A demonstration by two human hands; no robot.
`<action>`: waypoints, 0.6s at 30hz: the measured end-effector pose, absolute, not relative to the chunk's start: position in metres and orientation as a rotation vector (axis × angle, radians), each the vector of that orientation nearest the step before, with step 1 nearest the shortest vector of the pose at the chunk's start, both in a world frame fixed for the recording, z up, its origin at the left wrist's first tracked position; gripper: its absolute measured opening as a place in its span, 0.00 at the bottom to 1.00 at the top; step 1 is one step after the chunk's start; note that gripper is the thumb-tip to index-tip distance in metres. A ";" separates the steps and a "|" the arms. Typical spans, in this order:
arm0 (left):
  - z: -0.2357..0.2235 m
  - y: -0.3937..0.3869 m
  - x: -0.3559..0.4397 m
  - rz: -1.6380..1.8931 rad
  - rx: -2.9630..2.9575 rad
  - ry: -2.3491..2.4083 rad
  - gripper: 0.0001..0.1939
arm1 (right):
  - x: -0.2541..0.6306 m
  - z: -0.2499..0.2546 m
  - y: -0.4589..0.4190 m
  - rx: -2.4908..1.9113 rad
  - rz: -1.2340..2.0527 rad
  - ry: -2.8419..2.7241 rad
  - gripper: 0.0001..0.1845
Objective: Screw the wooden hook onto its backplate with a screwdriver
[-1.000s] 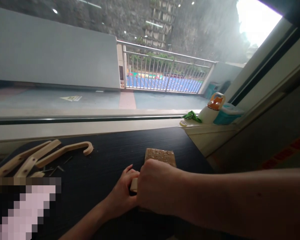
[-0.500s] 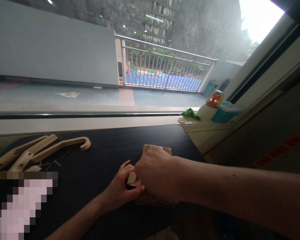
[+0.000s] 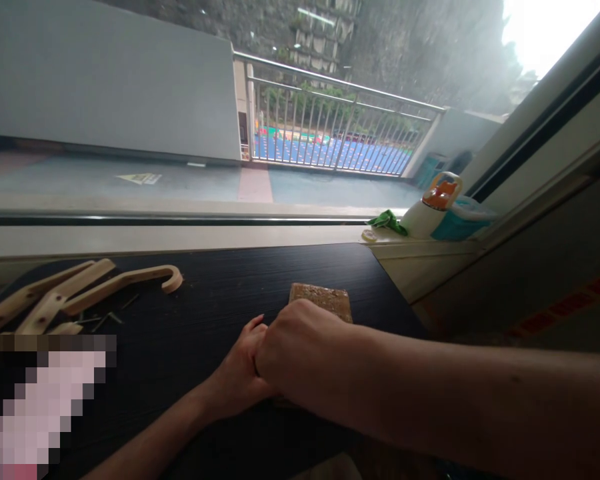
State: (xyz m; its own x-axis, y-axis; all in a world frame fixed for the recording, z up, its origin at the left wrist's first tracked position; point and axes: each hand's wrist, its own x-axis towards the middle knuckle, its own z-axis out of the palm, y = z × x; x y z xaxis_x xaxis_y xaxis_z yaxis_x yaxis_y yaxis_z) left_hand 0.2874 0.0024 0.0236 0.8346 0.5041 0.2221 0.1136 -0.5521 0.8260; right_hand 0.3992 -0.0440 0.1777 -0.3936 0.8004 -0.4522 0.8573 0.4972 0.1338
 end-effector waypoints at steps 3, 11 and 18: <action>0.020 0.002 0.287 0.568 2.130 0.477 0.10 | 0.405 0.181 -0.041 1.458 -0.326 2.081 0.04; 0.018 0.001 0.287 0.570 2.141 0.488 0.13 | 0.398 0.194 -0.046 1.589 -0.253 1.963 0.06; 0.023 0.001 0.287 0.577 2.116 0.461 0.09 | 0.393 0.188 -0.052 1.306 -0.151 2.182 0.07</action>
